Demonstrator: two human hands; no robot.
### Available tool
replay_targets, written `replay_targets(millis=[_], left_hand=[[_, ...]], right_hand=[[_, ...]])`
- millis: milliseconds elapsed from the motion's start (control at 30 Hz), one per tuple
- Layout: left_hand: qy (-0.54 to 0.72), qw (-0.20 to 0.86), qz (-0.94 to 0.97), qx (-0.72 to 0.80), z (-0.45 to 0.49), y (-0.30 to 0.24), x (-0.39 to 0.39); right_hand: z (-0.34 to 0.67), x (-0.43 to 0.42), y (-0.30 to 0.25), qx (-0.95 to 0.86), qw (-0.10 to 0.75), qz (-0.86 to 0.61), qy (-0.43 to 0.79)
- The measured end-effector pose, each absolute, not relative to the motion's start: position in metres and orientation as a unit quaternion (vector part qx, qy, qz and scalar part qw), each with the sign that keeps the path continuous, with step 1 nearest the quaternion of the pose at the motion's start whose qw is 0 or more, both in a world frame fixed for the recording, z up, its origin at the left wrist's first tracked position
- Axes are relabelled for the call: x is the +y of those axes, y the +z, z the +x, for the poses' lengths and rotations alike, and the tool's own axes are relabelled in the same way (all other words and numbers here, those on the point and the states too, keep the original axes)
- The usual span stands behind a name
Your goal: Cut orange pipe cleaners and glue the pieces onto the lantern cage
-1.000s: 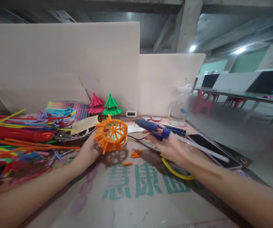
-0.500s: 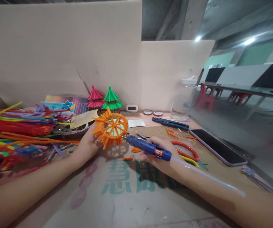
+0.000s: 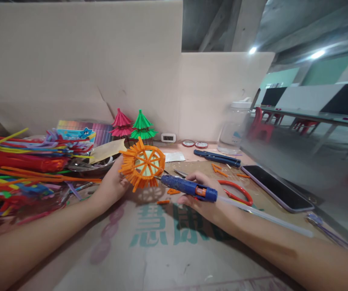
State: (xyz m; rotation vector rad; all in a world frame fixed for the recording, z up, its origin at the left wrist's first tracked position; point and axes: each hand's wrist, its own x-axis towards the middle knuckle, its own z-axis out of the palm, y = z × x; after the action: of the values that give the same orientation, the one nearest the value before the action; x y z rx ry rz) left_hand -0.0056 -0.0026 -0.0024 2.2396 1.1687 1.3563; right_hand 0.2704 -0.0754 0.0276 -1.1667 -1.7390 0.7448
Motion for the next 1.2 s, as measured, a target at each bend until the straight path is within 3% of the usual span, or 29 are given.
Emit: replay_targets(millis=[1200], left_hand=[[0.460, 0.091, 0.791, 0.394, -0.0052, -0.0016, 0.0001]], right_hand=[[0.2717, -0.0766, 0.0292, -0.714, 0.384, -0.528, 0.252]])
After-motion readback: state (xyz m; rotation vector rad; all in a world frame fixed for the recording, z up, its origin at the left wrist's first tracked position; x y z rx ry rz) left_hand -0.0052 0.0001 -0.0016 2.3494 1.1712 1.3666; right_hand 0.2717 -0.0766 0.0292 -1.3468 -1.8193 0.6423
